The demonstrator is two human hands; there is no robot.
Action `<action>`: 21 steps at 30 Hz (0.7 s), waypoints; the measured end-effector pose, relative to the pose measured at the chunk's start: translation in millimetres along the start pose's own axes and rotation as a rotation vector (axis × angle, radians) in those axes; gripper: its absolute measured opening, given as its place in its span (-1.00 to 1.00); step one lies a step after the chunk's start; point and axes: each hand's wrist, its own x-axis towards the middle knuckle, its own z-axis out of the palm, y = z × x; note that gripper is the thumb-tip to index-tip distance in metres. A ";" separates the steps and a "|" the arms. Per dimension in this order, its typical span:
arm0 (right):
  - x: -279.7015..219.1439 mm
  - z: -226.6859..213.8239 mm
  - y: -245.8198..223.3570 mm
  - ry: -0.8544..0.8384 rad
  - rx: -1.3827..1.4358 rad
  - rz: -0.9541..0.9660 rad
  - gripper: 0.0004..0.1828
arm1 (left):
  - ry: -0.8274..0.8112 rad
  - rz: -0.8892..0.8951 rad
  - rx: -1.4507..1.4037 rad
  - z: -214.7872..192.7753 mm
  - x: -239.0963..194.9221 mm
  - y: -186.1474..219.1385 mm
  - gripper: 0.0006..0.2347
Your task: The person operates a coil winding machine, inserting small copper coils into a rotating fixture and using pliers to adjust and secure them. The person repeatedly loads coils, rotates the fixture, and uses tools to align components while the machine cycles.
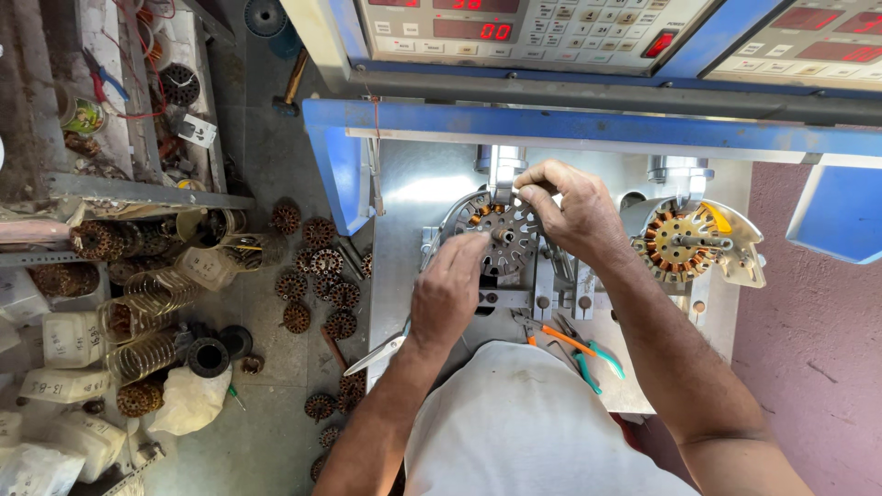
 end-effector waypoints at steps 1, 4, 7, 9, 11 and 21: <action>-0.4 0.0 1.3 0.001 0.015 0.021 -0.88 | -0.013 0.010 0.015 3.2 8.3 -1.0 -0.81; 2.3 -1.7 7.4 0.012 0.058 0.055 -0.86 | -0.086 0.065 0.102 15.6 34.5 -7.6 -0.78; 3.2 -4.1 14.5 -0.001 0.155 0.101 -0.83 | -0.196 0.064 0.179 26.2 48.4 -12.8 -0.78; 4.0 -6.6 19.7 -0.045 0.284 0.208 -0.78 | -0.198 0.077 0.200 30.3 50.2 -15.0 -0.80; 4.0 -7.6 23.8 -0.043 0.255 0.178 -0.76 | -0.202 0.087 0.218 33.5 49.9 -17.6 -0.81; 0.7 -6.3 26.1 -0.139 -0.031 -0.038 -0.72 | -0.325 0.050 0.275 40.0 49.3 -18.9 -0.85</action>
